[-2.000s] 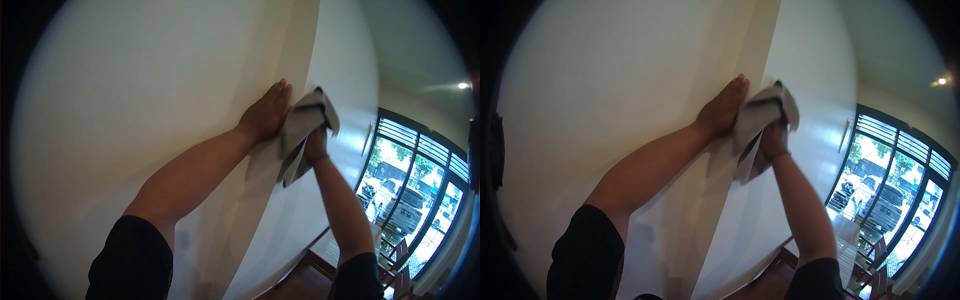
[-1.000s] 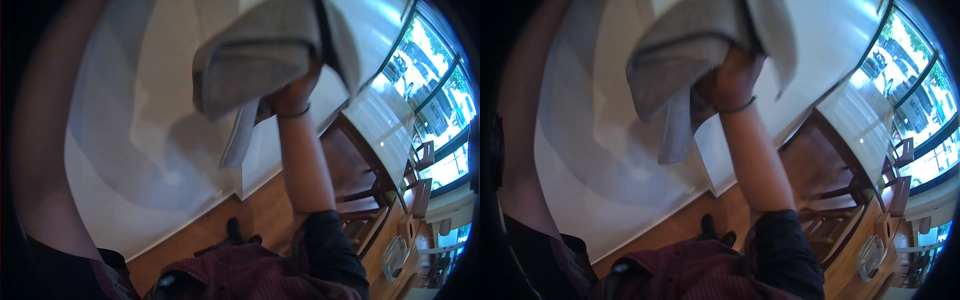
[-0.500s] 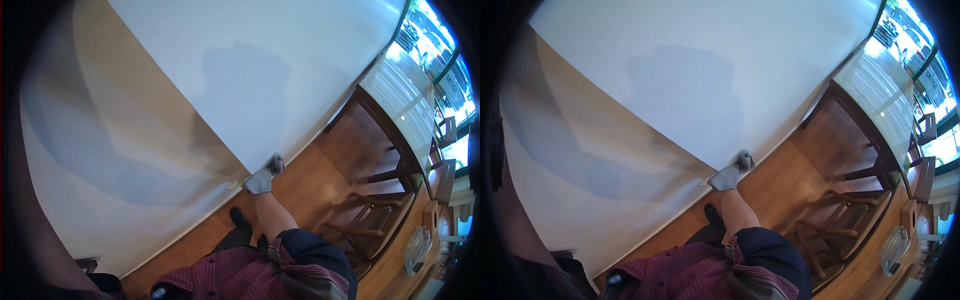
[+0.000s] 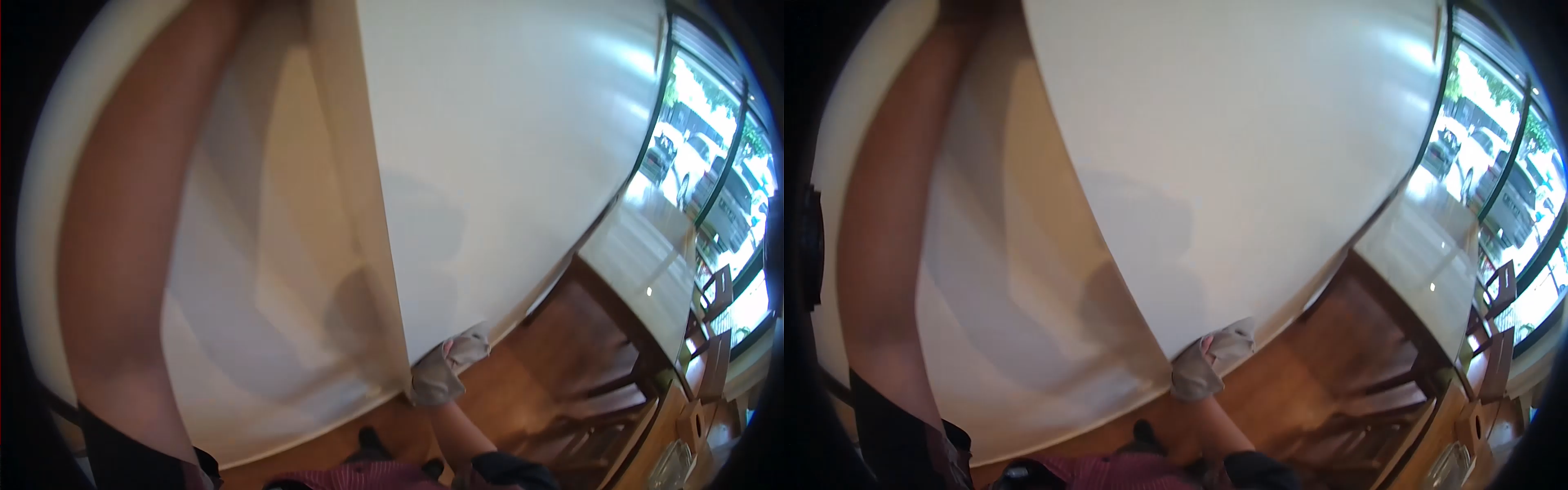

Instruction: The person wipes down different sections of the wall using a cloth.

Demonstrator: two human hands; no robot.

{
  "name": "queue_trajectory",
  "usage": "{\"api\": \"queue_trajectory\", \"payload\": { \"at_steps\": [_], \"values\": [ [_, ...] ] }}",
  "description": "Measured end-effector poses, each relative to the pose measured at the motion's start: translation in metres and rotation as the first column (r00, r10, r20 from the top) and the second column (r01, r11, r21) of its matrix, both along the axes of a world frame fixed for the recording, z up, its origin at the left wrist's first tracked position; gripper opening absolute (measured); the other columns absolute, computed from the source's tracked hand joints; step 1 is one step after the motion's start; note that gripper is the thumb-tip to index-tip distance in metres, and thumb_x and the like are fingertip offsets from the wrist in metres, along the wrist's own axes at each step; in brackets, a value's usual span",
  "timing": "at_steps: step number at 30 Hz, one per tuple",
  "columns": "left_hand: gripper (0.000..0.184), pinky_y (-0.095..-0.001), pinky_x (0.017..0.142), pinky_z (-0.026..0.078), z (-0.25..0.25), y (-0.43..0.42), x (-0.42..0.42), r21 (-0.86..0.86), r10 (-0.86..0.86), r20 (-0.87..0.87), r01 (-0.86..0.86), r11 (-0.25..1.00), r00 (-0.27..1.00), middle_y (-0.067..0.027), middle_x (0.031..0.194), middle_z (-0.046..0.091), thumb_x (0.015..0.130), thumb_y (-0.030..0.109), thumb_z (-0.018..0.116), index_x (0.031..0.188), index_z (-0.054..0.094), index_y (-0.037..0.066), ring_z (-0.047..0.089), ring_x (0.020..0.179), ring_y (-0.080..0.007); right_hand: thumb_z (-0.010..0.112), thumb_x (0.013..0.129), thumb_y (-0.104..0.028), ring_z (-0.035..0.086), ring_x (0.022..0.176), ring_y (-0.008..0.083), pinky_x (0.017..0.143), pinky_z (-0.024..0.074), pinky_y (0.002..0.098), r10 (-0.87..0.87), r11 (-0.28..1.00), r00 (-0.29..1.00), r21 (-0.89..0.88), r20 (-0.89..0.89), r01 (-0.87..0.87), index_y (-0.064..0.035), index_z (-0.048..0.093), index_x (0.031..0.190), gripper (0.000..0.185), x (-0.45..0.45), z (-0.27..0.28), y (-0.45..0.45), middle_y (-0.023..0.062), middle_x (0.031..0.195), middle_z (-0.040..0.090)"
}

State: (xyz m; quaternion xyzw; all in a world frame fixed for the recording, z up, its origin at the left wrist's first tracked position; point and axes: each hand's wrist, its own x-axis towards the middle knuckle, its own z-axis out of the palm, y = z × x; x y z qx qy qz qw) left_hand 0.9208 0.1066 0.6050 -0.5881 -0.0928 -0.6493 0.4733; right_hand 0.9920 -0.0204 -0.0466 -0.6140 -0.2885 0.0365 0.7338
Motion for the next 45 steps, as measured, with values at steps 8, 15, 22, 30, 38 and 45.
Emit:
{"api": "queue_trajectory", "payload": {
  "at_steps": [8, 15, 22, 30, 38, 45],
  "values": [
    [0.056, -0.0447, 0.121, 0.034, 0.011, -0.009, -0.014, -0.178, -0.23, -0.039, 0.22, 0.959, 0.972, -0.0293, 0.153, 0.045, 0.105, 0.023, 0.044, 0.15, 0.04, -0.01, 0.046, 0.143, -0.0384, 0.066, 0.088, -0.025, 0.064, 0.106, 0.0424, 0.098, 0.0476, 0.0506, -0.347, 0.907, 0.857, 0.367, 0.381, 0.204, -0.0065, 0.072, 0.1, 0.023, 0.026, 0.235, -0.007, 0.0169, 0.108, 0.071],
    [0.053, -0.044, 0.113, 0.044, 0.013, -0.015, -0.019, -0.109, -0.493, -0.068, 0.484, 0.868, 0.868, -0.0258, 0.144, 0.056, 0.097, 0.023, 0.053, 0.143, 0.052, -0.003, 0.057, 0.131, -0.0395, 0.069, 0.094, -0.017, 0.062, 0.114, 0.047, 0.099, 0.0455, 0.0542, -0.496, 0.866, 0.332, 0.485, 0.803, 0.119, 0.0054, 0.069, 0.12, 0.034, 0.066, 0.433, -0.003, 0.0264, 0.123, 0.067],
    [0.058, -0.0439, 0.115, 0.043, 0.012, -0.017, -0.018, -0.101, -0.494, -0.064, 0.487, 0.868, 0.867, -0.0256, 0.147, 0.054, 0.093, 0.015, 0.054, 0.147, 0.047, -0.004, 0.054, 0.134, -0.0394, 0.059, 0.102, -0.037, 0.067, 0.085, 0.0461, 0.087, 0.0488, 0.0518, -0.679, 0.732, 0.154, 0.679, 0.717, 0.065, 0.0034, 0.073, 0.091, 0.044, 0.07, 0.633, 0.016, 0.0279, 0.09, 0.07],
    [0.057, -0.0462, 0.11, 0.046, 0.01, -0.022, -0.023, -0.149, -0.546, -0.057, 0.534, 0.832, 0.836, -0.0267, 0.144, 0.054, 0.093, 0.022, 0.055, 0.144, 0.049, -0.002, 0.055, 0.131, -0.042, 0.043, 0.103, -0.05, 0.065, 0.105, 0.0487, 0.097, 0.0494, 0.0517, -0.476, 0.872, 0.071, 0.46, 0.876, 0.168, 0.0005, 0.071, 0.112, 0.058, 0.055, 0.826, 0.012, 0.0335, 0.107, 0.068],
    [0.049, -0.048, 0.099, 0.052, 0.013, -0.008, -0.014, -0.151, -0.543, -0.054, 0.531, 0.834, 0.838, -0.0218, 0.128, 0.064, 0.091, 0.029, 0.058, 0.133, 0.059, 0.004, 0.063, 0.114, -0.042, 0.052, 0.103, -0.038, 0.064, 0.117, 0.0404, 0.107, 0.0466, 0.0454, -0.699, 0.68, -0.066, 0.691, 0.712, 0.245, 0.0007, 0.063, 0.128, 0.047, 0.049, 0.831, 0.026, 0.0273, 0.123, 0.066],
    [0.057, -0.0445, 0.12, 0.035, 0.011, 0.001, -0.009, -0.165, -0.504, -0.052, 0.49, 0.856, 0.862, -0.0299, 0.15, 0.049, 0.101, 0.031, 0.044, 0.143, 0.05, -0.007, 0.047, 0.141, -0.04, 0.056, 0.1, -0.031, 0.059, 0.126, 0.0419, 0.11, 0.0434, 0.0477, -0.397, 0.846, 0.526, 0.522, 0.752, -0.108, 0.0008, 0.064, 0.13, 0.045, 0.101, 0.643, 0.033, 0.0296, 0.132, 0.062]
  ]
}}
